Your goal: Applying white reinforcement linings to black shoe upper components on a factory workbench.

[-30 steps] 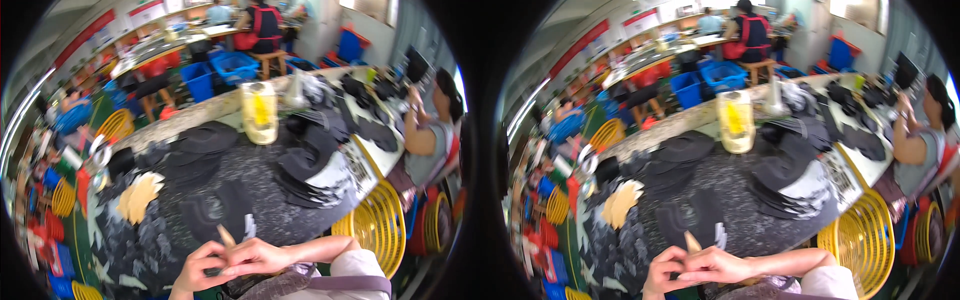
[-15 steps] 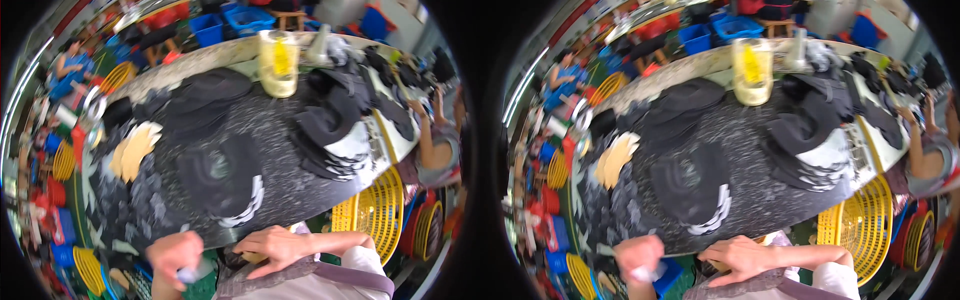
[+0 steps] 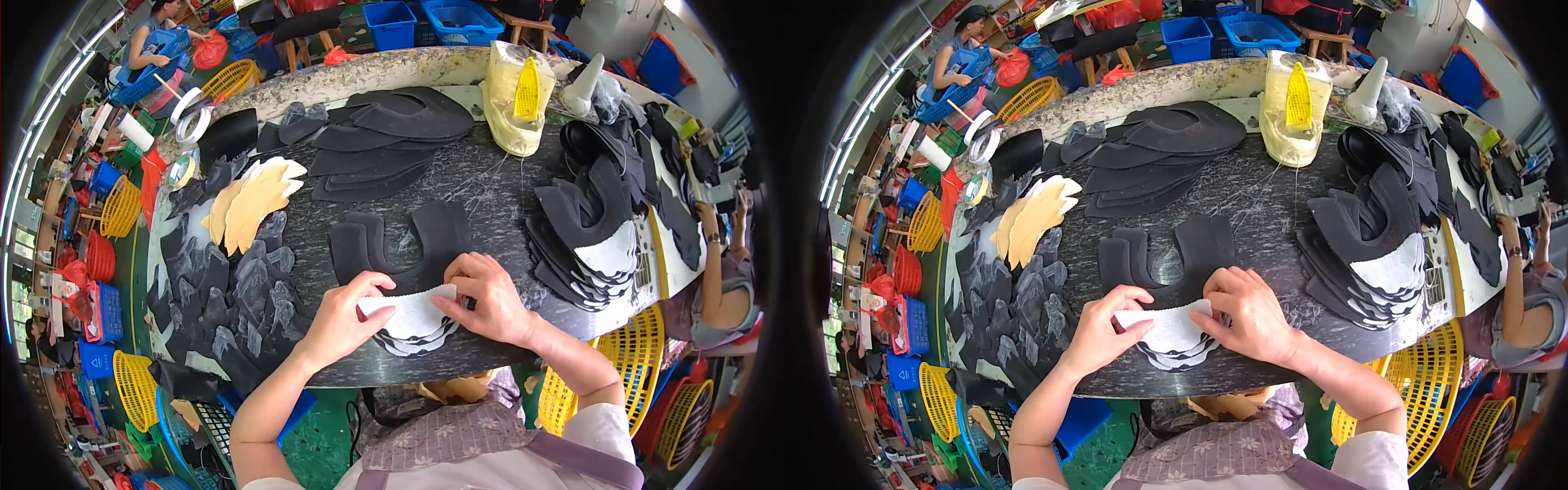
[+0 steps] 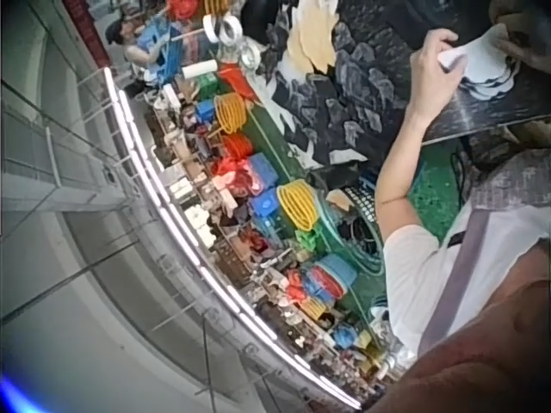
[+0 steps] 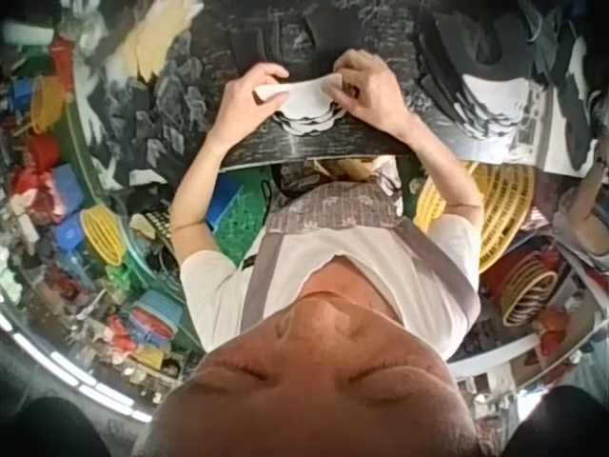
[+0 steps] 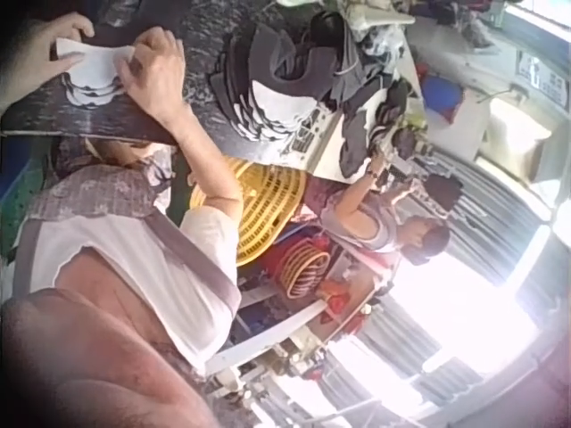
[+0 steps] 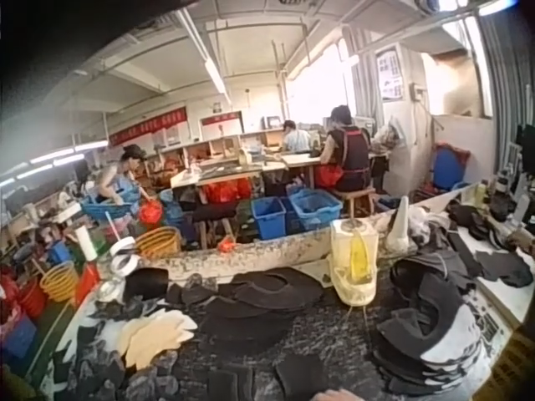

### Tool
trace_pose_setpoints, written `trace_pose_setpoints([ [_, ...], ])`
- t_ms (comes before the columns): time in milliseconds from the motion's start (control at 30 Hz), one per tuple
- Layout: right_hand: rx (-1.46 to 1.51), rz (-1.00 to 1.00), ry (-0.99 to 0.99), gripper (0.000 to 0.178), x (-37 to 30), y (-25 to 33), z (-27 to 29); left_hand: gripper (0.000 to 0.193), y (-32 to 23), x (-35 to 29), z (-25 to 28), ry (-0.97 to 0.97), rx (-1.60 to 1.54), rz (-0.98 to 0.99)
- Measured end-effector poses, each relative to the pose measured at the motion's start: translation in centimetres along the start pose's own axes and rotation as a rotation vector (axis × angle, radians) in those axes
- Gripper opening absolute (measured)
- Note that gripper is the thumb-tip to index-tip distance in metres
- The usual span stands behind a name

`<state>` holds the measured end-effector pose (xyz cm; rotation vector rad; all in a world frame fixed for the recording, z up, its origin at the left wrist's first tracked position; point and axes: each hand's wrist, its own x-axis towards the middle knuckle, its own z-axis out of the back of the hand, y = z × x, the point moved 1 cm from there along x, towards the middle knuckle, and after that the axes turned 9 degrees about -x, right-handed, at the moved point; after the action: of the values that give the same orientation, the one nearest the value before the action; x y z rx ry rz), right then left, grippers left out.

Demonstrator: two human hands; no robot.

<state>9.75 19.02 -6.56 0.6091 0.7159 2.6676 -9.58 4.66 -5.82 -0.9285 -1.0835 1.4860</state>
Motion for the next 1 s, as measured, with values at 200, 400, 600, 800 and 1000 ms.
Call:
trace_pose_setpoints([
  [200,-0.402,0.118,0.037,0.032,2.2,-0.9,2.2,0.034,-0.9,-0.1,0.1,-0.102,0.701,-0.291],
  [400,-0.558,0.164,-0.207,0.033,12.6,-9.7,6.5,0.039,-0.3,3.9,13.1,-0.544,0.925,-0.265],
  [600,-0.524,0.23,-0.273,0.014,16.3,-8.8,4.3,0.06,7.2,5.5,19.9,-0.354,0.888,-0.049],
  [800,-0.51,0.362,-0.102,0.029,16.4,-6.5,-0.3,0.052,5.4,6.2,18.1,-0.523,0.904,-0.155],
  [1000,-0.358,0.492,-0.166,0.022,16.5,-9.0,-0.7,0.034,4.8,7.3,18.6,-0.304,1.043,-0.039],
])
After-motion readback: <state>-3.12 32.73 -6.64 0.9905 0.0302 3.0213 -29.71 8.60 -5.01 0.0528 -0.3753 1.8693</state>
